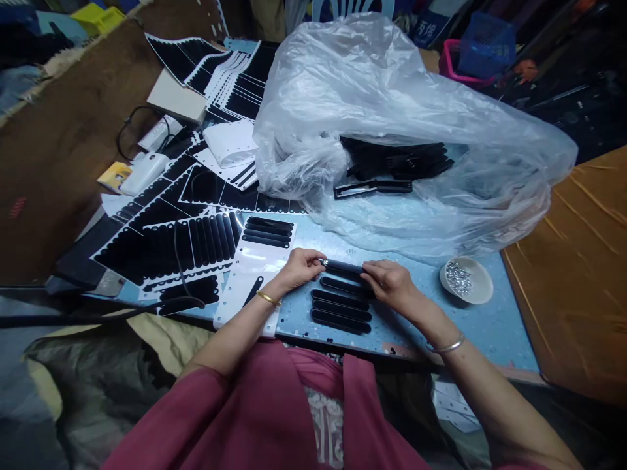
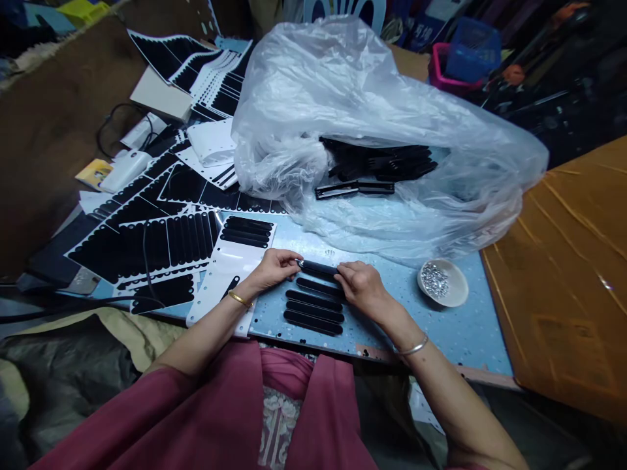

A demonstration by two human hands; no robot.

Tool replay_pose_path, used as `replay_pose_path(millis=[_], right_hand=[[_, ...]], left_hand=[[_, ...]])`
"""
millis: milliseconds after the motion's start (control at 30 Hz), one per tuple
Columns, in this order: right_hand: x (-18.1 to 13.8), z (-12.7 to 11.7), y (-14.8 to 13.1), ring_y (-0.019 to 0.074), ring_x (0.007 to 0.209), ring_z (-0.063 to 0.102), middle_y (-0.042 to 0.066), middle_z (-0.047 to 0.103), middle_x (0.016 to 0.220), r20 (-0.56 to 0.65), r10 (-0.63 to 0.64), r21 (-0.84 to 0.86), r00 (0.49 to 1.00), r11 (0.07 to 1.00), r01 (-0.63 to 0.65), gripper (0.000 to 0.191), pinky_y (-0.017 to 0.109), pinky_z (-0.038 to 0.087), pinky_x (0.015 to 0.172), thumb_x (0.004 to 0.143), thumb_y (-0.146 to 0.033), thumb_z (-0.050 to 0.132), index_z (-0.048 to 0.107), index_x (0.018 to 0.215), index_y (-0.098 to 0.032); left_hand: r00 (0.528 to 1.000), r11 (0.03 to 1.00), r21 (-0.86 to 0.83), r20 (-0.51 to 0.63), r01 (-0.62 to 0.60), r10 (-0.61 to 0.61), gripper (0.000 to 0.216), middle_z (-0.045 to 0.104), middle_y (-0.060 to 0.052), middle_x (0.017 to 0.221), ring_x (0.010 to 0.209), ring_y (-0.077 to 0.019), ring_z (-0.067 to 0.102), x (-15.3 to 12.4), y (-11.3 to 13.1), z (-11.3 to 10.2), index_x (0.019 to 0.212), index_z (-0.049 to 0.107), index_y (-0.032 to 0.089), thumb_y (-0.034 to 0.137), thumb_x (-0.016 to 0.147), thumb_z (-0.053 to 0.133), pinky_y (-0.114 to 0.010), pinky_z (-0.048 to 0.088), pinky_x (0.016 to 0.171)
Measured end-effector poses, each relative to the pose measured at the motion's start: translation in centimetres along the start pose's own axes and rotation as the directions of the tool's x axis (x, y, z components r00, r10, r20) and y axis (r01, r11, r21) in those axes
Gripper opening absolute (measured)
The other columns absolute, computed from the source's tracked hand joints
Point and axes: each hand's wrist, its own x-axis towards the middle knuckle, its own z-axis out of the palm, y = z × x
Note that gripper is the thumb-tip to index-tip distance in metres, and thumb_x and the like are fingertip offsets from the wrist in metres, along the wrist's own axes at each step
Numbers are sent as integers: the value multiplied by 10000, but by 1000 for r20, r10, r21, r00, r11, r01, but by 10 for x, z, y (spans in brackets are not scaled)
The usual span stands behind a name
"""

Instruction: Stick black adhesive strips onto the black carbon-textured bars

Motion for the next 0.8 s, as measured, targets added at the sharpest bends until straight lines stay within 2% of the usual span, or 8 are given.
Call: replay_pose_path(millis=[200,500,800], right_hand=[[1,4,-4,227,802,674,109,744,915,6,-4,-26,1000,1000,4,242,334,521,736,938,-279,507,736,928,-201],[4,7,-6,227,801,670,111,744,923,29,5,-55,1000,998,-3,238,322,490,708,936,-274,508,730,950,-189],[6,8,-8,222,820,665,118,733,909,87,29,-74,996,997,-23,230,311,458,732,932,-256,516,727,889,-177]], left_hand=[[999,998,-48,7,37,-37,207,591,33,525,444,-88,564,1,3,2,858,701,98,158,660,697,-184,406,468],[993,993,-28,-16,113,-114,224,601,26,542,447,-98,576,0,8,3,879,693,95,132,658,689,-173,359,415],[991,989,-60,-16,135,-136,208,620,31,542,460,-80,594,-1,12,5,869,686,94,71,663,672,-139,403,421]])
